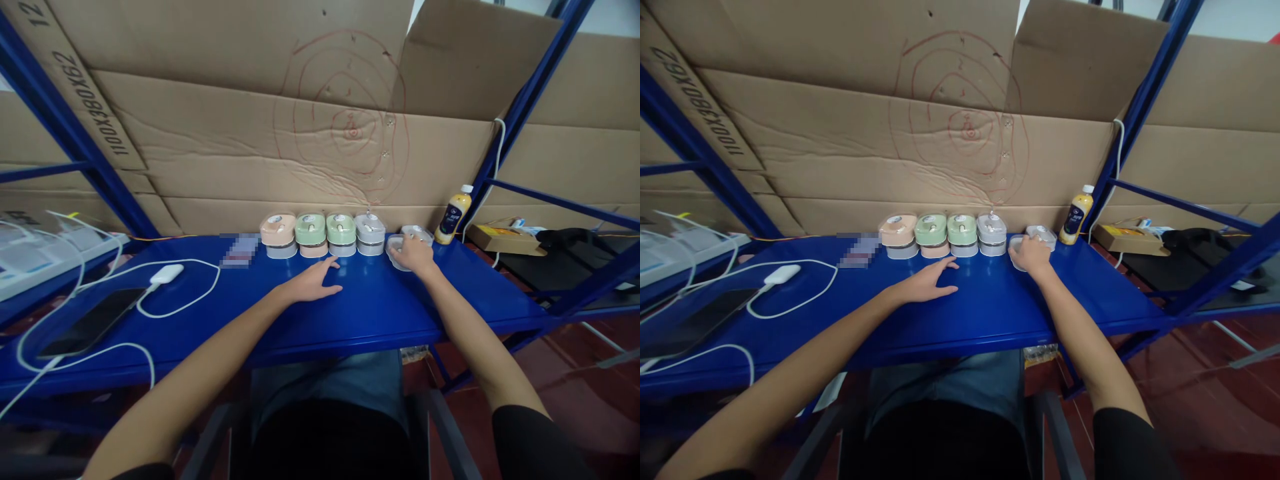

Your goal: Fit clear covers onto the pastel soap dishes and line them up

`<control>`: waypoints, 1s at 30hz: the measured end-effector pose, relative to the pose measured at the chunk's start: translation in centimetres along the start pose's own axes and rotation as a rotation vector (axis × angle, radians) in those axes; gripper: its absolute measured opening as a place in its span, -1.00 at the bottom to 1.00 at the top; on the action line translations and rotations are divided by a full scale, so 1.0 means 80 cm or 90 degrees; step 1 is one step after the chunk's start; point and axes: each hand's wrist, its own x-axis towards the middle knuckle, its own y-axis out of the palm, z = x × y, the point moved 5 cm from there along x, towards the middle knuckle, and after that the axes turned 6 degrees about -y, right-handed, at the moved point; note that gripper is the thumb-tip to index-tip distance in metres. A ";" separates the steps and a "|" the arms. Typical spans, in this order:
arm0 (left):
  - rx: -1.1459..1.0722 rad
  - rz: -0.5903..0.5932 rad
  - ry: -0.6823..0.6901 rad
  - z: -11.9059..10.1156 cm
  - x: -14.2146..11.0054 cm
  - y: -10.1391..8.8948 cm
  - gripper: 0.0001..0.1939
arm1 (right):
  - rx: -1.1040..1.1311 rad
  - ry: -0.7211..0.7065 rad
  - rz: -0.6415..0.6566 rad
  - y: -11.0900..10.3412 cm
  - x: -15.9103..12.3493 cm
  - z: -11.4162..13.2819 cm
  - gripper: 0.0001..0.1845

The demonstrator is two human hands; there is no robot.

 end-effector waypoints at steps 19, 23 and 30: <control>-0.109 -0.052 0.041 -0.002 0.000 -0.003 0.45 | 0.394 -0.632 0.095 -0.005 -0.079 0.123 0.17; -0.085 -0.043 0.057 -0.005 0.000 -0.002 0.40 | 0.387 -0.615 0.105 0.006 -0.079 0.129 0.13; -0.069 -0.055 0.081 -0.014 -0.005 -0.009 0.31 | 0.438 -0.533 0.060 -0.019 -0.046 0.070 -0.23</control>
